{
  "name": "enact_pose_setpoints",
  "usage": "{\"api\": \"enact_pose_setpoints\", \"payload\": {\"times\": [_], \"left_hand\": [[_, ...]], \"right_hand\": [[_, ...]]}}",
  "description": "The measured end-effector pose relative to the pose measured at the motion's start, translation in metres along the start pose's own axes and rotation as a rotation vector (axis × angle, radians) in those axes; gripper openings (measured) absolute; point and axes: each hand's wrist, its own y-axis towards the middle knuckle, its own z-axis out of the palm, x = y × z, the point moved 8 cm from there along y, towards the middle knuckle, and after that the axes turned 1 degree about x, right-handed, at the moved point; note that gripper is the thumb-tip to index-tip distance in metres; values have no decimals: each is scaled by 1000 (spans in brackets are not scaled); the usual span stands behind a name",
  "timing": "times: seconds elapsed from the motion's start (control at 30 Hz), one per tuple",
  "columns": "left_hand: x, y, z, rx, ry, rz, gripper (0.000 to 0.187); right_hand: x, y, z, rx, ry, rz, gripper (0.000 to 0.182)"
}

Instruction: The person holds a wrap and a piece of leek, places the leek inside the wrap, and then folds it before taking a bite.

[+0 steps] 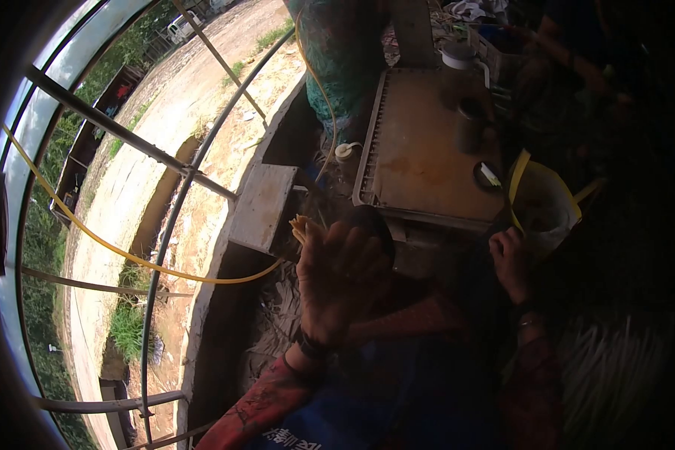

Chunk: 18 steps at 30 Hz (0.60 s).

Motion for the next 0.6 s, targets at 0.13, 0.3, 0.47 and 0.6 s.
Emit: {"api": "enact_pose_setpoints", "payload": {"times": [0.13,0.3,0.47,0.6], "left_hand": [[-1,0,-1,16,7,3,37],[-2,0,-2,17,40,31,39],[-2,-2,-2,5,68,33,42],[-2,-2,-2,-8,91,42,43]], "right_hand": [[0,0,0,-5,-14,-11,11],[4,1,-3,6,3,-1,11],[-5,0,3,14,-17,16,10],[-5,-1,2,-11,-6,12,9]]}}
